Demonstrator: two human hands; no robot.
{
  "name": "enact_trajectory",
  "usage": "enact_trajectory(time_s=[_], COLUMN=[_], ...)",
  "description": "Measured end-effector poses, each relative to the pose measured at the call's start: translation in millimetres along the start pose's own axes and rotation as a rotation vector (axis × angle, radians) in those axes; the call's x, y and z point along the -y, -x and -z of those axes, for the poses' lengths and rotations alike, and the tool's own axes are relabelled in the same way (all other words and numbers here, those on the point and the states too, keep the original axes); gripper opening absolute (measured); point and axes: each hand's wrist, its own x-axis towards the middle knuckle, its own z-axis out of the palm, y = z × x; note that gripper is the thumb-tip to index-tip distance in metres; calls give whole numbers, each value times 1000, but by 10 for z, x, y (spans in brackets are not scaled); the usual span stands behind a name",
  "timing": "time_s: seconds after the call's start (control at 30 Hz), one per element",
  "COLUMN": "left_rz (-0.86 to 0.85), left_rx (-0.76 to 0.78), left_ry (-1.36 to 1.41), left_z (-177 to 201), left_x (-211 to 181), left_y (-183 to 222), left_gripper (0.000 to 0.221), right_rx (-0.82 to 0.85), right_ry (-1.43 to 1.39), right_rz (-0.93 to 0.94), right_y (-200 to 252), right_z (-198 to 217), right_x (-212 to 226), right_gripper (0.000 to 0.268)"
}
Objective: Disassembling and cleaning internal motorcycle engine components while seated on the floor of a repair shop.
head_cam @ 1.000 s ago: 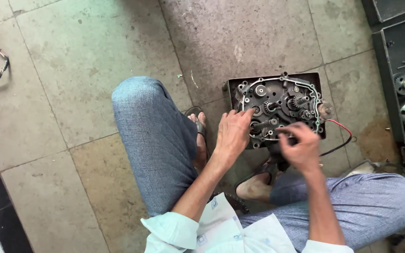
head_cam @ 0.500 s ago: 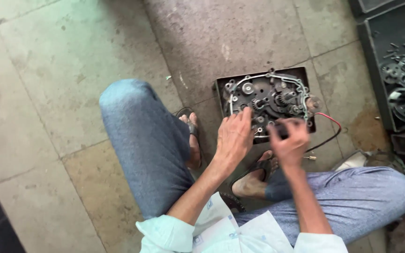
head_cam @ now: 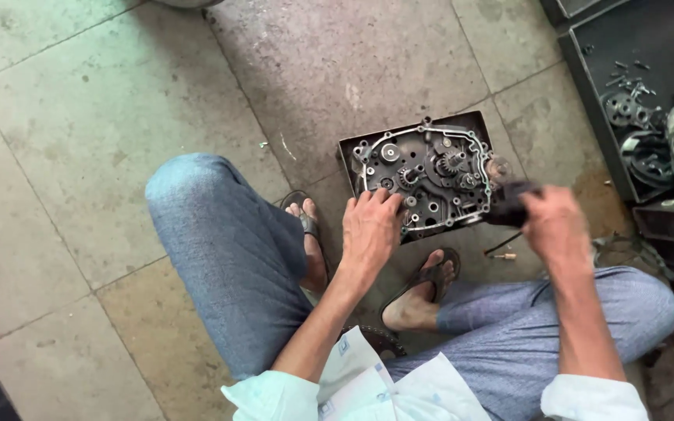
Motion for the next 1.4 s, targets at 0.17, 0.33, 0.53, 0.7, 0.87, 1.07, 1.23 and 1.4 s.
enact_trajectory(time_s=[0.17,0.33,0.53,0.7,0.87,1.07,1.23,1.4], left_rz=[10,-3,12,22,58,19,-320,-348], left_rx=[-5,0,6,-50,-69,-195,-225,104], left_ry=[19,36,68,187,236,367,425,478], left_z=[-53,-58,-34,184,296,231,561,189], left_x=[10,27,12,-103,-205,-260,-528,-498], left_y=[25,2,30,48,72,95,77,292], left_gripper=[19,20,26,47,52,36,61,77], right_rx=[-390,-211,-88,-39,-354,-1005,-616,-294], right_ry=[-167,-242,-757,-603,-143,-1079,-1865,-2076], right_rz=[-207,-18,71,32,-205,-596,-572,-331], right_y=[-62,-98,-3,144,388,635,606,786], right_z=[138,-353,-84,-163,-133,-245,-183,-390], right_x=[204,756,1493,1288,619,97,712,965], right_gripper=[31,39,35,39,35,26,40,44])
